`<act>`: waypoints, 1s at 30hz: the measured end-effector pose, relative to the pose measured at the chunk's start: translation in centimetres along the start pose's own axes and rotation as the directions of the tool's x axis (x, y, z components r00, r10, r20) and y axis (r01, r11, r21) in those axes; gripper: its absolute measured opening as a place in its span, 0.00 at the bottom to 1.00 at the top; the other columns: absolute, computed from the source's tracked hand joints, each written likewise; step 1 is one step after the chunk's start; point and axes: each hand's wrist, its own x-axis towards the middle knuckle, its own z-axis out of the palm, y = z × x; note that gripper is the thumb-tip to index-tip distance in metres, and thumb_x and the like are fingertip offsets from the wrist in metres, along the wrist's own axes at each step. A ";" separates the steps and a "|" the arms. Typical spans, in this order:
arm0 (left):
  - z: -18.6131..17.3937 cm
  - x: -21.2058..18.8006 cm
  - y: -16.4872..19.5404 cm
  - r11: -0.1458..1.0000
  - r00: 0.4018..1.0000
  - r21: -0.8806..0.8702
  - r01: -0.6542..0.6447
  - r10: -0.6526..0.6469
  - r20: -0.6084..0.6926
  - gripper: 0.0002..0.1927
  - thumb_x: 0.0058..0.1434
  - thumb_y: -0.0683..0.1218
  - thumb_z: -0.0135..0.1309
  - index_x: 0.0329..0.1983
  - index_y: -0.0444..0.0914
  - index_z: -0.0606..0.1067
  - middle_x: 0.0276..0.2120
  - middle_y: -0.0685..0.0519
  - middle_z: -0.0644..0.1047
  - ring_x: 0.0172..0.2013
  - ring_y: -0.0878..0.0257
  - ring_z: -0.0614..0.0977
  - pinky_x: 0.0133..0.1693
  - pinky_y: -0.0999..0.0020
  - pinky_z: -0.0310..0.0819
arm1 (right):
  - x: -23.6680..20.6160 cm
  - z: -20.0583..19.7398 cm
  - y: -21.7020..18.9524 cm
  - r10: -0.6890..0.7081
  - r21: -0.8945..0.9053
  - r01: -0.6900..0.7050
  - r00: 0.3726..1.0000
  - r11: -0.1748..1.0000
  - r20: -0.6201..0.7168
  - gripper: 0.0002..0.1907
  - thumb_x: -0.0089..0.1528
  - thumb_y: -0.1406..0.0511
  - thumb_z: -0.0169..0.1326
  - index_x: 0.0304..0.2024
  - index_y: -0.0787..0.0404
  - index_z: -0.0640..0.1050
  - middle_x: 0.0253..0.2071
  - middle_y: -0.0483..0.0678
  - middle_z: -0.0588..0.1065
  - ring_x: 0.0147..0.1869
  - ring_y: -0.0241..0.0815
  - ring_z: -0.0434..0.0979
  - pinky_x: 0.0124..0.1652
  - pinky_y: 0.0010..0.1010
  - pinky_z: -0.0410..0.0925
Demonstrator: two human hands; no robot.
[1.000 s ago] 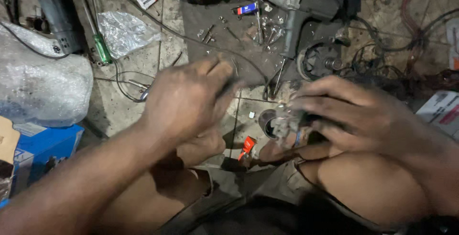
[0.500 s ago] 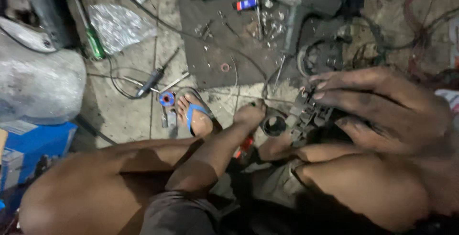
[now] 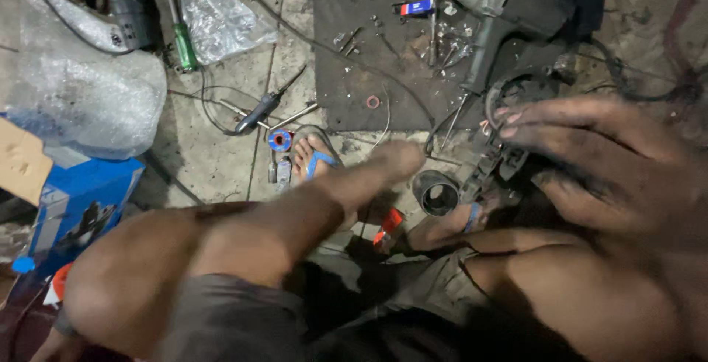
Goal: The person sits on the floor and assembles a small electrical component, inserting a wire and securing it with a screwdriver. They then use a soldering iron to solder the wire to the component multiple times.
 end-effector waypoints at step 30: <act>-17.1 -22.4 3.0 0.903 0.354 0.235 -0.360 0.366 -0.861 0.17 0.66 0.38 0.59 0.57 0.37 0.72 0.53 0.43 0.73 0.47 0.54 0.81 0.42 0.62 0.81 | 1.9 0.8 -2.4 0.108 -0.089 -0.135 0.961 0.987 -0.253 0.15 0.56 0.73 0.62 0.46 0.69 0.80 0.50 0.58 0.78 0.55 0.52 0.81 0.52 0.37 0.76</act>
